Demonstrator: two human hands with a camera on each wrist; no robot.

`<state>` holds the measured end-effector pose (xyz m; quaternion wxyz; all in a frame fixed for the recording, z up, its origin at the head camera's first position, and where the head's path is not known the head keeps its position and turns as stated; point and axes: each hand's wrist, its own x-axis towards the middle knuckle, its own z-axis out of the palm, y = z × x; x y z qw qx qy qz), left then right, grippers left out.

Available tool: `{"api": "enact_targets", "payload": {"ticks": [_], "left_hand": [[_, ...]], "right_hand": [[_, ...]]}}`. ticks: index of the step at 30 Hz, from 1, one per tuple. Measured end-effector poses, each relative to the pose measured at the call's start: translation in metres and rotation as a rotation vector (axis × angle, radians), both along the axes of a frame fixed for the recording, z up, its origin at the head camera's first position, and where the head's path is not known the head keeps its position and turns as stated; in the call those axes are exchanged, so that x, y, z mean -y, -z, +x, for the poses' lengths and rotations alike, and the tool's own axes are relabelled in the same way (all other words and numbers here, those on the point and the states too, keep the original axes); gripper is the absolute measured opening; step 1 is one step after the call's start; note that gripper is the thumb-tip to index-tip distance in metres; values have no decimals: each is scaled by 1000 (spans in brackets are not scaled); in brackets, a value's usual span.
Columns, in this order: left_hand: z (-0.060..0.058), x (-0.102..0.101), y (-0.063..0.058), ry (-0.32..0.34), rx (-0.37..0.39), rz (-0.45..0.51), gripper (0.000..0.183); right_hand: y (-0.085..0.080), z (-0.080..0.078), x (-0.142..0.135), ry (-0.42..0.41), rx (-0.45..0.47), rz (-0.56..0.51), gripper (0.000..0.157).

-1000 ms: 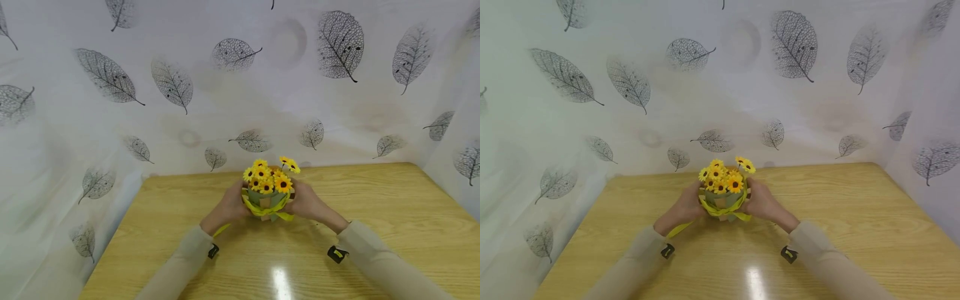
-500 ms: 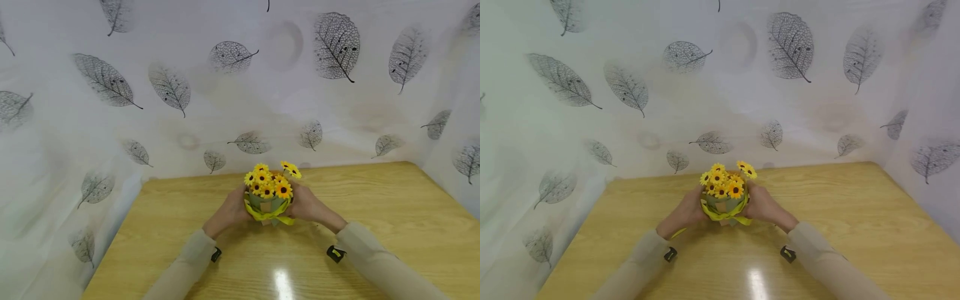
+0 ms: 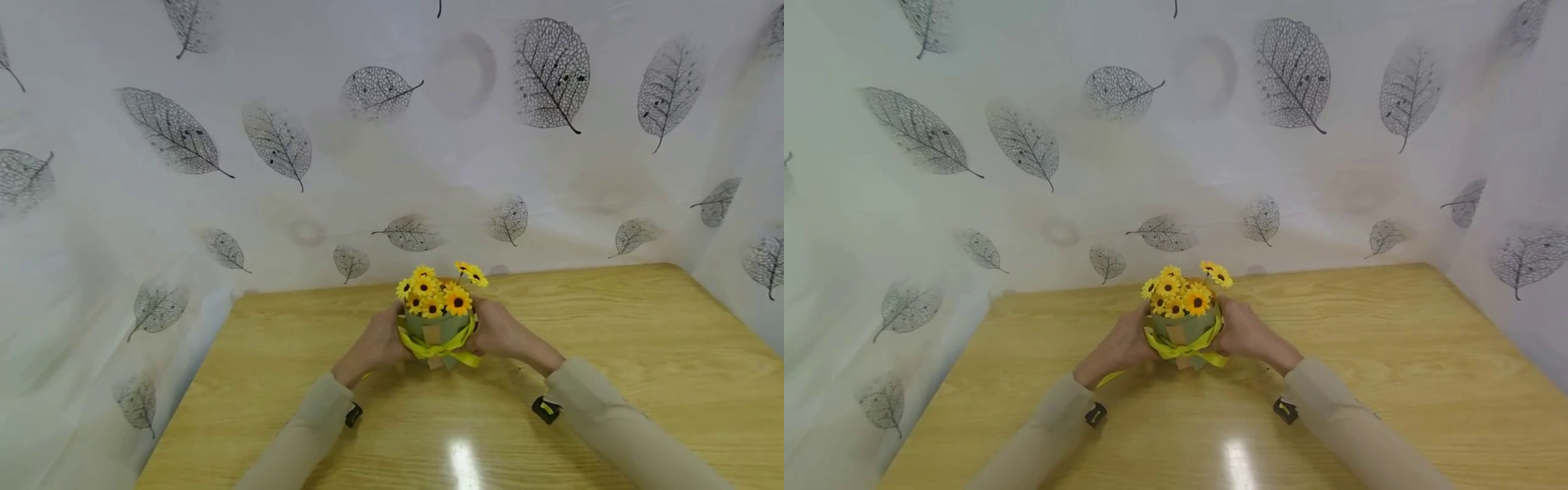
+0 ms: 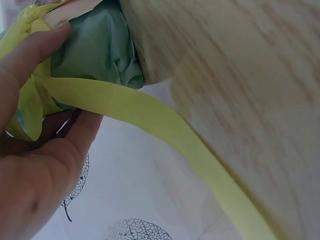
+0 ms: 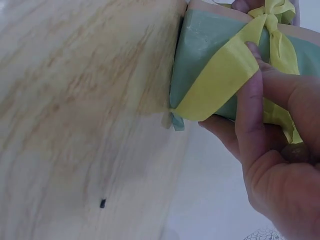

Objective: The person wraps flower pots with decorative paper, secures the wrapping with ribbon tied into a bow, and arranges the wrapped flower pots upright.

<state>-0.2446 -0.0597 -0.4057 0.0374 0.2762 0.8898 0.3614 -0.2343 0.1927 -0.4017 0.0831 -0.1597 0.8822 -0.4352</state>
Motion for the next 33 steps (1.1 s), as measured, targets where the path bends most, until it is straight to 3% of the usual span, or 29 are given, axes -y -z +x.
{"api": "enact_targets", "payload": {"ticks": [3,8,12,24,29,33], "left_hand": [[-2,3,-2,8,9,-12,86],[-4,13,-7,3,48,-33,89],[-4,15,-7,-14,92,-37,85],[-3,18,0,-62,133,-6,82],[1,23,0,-71,179,-26,82],[9,39,0,-92,226,-94,81]], "right_hand": [[0,-1,2,-4,-26,-1,93],[-2,-2,6,-91,-144,58,86],[-9,-2,4,-135,-173,105,86],[-24,5,-4,-197,-317,402,73],[-19,11,-18,-173,-272,456,45],[-10,21,-37,-151,-204,441,44]]}}
